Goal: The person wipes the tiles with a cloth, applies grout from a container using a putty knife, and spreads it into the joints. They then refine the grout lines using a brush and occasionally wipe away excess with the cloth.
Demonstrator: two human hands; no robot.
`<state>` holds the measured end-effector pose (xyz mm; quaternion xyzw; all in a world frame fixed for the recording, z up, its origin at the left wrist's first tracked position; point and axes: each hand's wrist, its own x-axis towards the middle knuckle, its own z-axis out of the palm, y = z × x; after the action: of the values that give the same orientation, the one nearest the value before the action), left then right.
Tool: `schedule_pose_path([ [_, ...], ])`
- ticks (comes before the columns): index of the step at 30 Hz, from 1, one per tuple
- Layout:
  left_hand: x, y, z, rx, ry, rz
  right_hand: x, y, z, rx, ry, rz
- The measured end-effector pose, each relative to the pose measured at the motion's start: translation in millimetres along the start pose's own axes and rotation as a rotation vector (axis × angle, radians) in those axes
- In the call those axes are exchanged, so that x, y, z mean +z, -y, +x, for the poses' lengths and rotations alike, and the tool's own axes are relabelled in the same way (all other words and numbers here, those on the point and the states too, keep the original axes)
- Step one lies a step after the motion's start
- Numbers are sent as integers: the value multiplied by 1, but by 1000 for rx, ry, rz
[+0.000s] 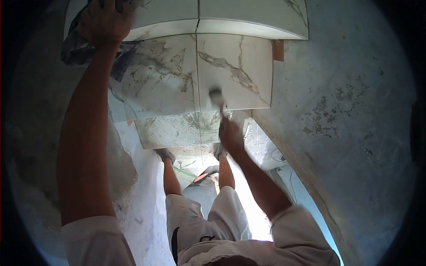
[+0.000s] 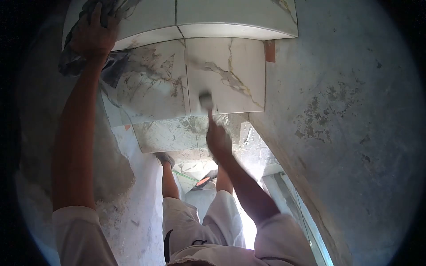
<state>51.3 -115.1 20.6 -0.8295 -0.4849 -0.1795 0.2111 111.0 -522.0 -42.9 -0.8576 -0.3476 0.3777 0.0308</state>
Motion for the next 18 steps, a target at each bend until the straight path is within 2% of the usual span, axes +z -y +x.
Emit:
schedule_pose_path([
  [2, -2, 2, 1, -21, 33, 24, 30, -24, -72, -161, -55, 177],
  [5, -2, 2, -2, 8, 23, -38, -5, -10, -54, -29, -134, 139],
  [6, -5, 0, -1, -8, 24, -19, -14, -10, -28, 1, -266, 223],
  [8, 9, 8, 1, -19, 26, -8, -11, -23, -3, 0, -341, 198],
  [10, 57, 40, 11, 239, -295, -24, 22, -29, -50, 115, -30, 132],
  [11, 49, 36, 11, 242, -289, -25, 26, -29, -75, -30, -22, 236],
  [12, 33, 28, 12, 229, -249, 20, 17, -21, -88, -53, -74, 263],
  [14, 26, 26, 9, 219, -208, 66, 11, -30, -69, 82, -126, 256],
  [15, 32, 31, 10, 219, -155, 14, -8, -26, -46, 65, -295, 331],
  [16, 37, 33, 13, 213, -110, -45, -2, -33, -51, 72, -307, 326],
  [18, 45, 36, 16, 243, -208, -49, 20, -47, -61, 39, 57, 69],
])
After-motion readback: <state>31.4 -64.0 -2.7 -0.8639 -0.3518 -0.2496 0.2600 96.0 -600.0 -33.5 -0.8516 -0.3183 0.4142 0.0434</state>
